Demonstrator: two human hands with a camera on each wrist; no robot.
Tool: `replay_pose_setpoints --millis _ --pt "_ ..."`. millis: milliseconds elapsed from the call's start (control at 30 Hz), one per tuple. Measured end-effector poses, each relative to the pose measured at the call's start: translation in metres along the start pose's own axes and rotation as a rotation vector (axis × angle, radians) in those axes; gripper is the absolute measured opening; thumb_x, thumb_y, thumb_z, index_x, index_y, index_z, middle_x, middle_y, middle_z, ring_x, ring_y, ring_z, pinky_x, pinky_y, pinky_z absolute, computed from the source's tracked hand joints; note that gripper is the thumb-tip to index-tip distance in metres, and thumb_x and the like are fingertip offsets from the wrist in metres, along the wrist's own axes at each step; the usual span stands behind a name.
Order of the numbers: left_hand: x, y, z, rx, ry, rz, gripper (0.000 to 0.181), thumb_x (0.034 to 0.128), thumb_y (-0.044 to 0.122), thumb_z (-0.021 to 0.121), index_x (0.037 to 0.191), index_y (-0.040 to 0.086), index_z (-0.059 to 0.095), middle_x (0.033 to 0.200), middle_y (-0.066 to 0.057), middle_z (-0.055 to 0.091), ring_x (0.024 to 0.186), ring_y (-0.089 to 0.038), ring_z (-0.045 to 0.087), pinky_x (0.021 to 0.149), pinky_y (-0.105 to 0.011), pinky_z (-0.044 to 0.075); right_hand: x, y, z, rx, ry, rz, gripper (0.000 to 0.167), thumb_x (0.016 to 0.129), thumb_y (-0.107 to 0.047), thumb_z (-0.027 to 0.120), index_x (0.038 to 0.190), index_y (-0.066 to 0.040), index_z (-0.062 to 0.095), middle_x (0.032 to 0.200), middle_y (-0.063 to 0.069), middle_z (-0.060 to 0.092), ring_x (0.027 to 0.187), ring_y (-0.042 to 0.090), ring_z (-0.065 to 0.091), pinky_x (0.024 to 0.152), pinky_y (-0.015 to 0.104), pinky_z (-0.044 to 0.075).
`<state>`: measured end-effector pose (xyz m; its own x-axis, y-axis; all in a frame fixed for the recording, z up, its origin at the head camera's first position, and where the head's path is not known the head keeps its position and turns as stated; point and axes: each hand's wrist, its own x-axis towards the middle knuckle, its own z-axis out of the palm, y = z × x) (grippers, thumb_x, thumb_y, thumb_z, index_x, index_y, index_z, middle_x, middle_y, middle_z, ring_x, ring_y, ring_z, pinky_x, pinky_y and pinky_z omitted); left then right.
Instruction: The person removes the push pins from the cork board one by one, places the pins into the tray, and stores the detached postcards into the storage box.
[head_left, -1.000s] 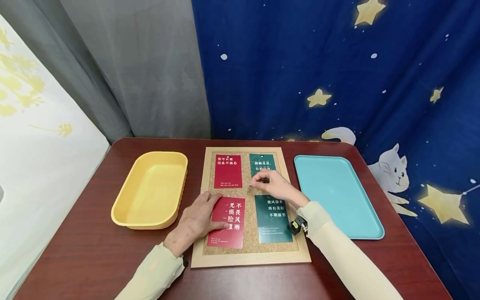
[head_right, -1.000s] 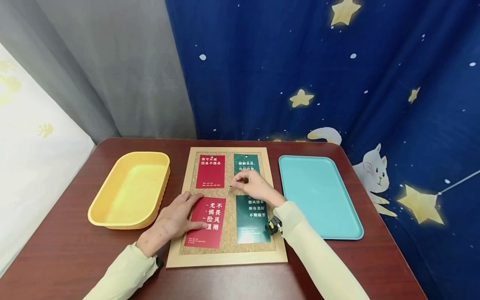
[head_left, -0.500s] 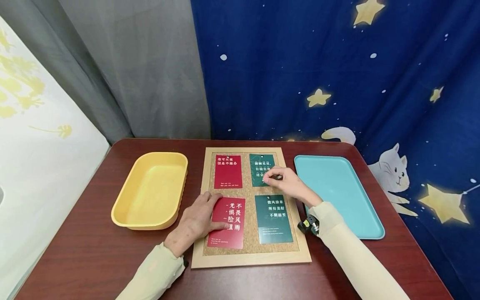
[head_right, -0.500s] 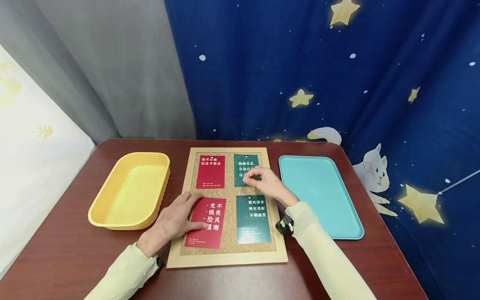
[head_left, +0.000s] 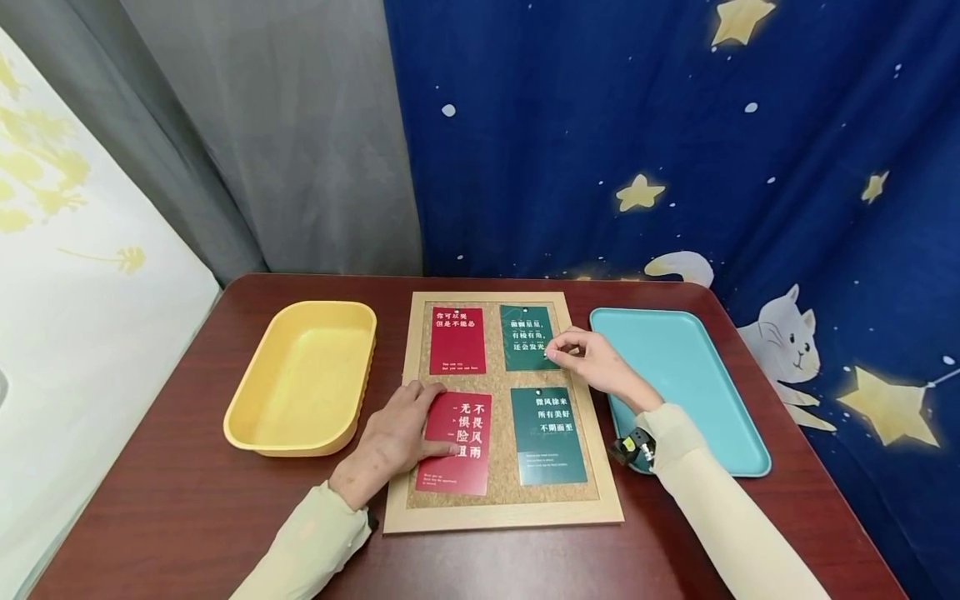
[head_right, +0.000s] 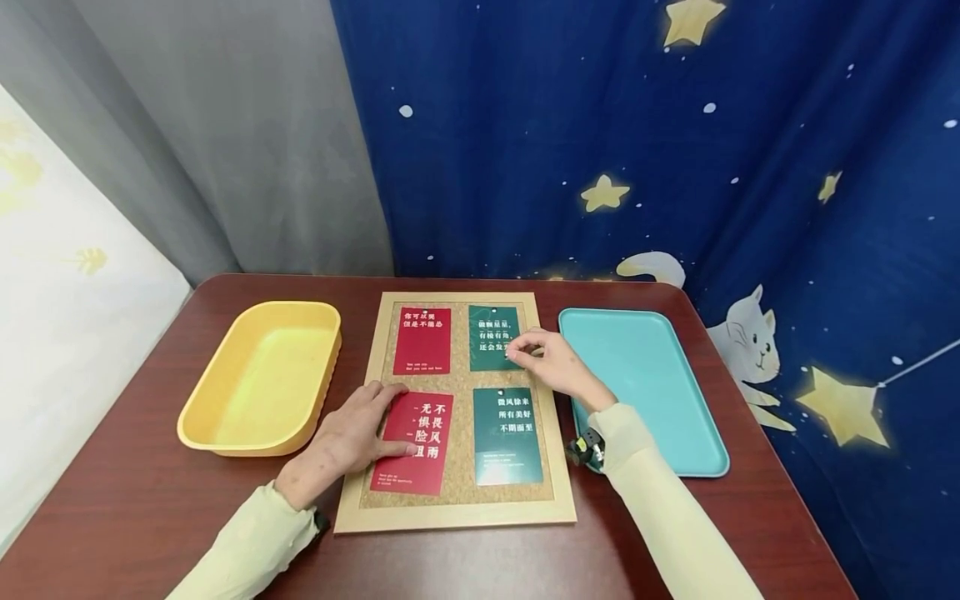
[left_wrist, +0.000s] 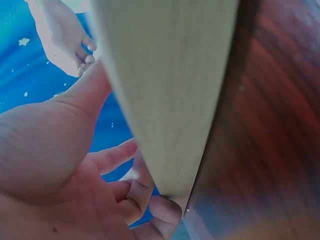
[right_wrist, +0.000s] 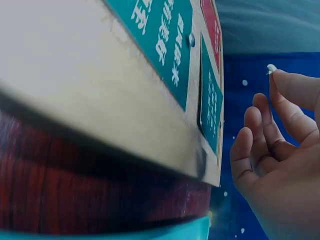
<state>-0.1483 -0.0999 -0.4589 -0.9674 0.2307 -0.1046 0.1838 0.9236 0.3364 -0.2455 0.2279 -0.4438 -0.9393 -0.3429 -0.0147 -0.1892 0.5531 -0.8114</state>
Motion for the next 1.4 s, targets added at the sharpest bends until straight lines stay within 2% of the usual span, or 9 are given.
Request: replay_pose_setpoints --millis 300,500,633,900,1400 --pt "0.002 0.0 0.0 -0.001 0.003 -0.002 0.096 0.0712 0.056 0.092 0.149 0.017 0.051 0.123 -0.008 0.057 0.11 -0.02 0.055 0.084 -0.041 0.062 -0.007 0.012 -0.008 -0.088 0.042 -0.031 0.021 0.103 -0.021 0.067 0.11 -0.003 0.077 0.114 0.012 0.068 0.1 0.019 0.059 0.087 0.03 0.049" --pt "0.003 0.0 0.0 0.002 -0.002 -0.003 0.097 0.0711 0.058 0.091 0.15 0.019 0.05 0.123 -0.007 0.057 0.11 -0.019 0.054 0.084 -0.042 0.062 -0.013 0.022 -0.017 -0.104 0.074 0.014 0.018 0.104 -0.022 0.066 0.108 -0.008 0.076 0.114 0.01 0.068 0.094 0.021 0.057 0.078 0.029 0.048" --pt "0.002 0.001 0.0 -0.008 -0.007 -0.007 0.096 0.0713 0.056 0.091 0.15 0.019 0.05 0.124 -0.007 0.057 0.111 -0.02 0.054 0.085 -0.043 0.063 -0.016 0.027 -0.022 -0.108 0.087 0.032 0.018 0.104 -0.025 0.066 0.108 -0.011 0.076 0.114 0.009 0.068 0.098 0.022 0.059 0.081 0.031 0.05" --pt "0.001 0.0 -0.001 -0.011 -0.003 -0.006 0.097 0.0709 0.056 0.091 0.15 0.018 0.05 0.122 -0.007 0.057 0.107 -0.018 0.054 0.082 -0.039 0.062 -0.019 0.035 -0.031 -0.11 0.111 0.071 0.022 0.104 -0.028 0.065 0.11 -0.01 0.075 0.121 0.01 0.069 0.108 0.025 0.061 0.09 0.036 0.048" --pt "0.002 0.0 -0.001 -0.001 -0.007 -0.013 0.099 0.0698 0.058 0.091 0.15 0.019 0.05 0.122 -0.007 0.057 0.108 -0.018 0.054 0.082 -0.04 0.062 -0.028 0.049 -0.046 -0.142 0.155 0.08 0.026 0.105 -0.028 0.063 0.114 -0.006 0.075 0.123 0.014 0.07 0.111 0.027 0.06 0.088 0.034 0.047"
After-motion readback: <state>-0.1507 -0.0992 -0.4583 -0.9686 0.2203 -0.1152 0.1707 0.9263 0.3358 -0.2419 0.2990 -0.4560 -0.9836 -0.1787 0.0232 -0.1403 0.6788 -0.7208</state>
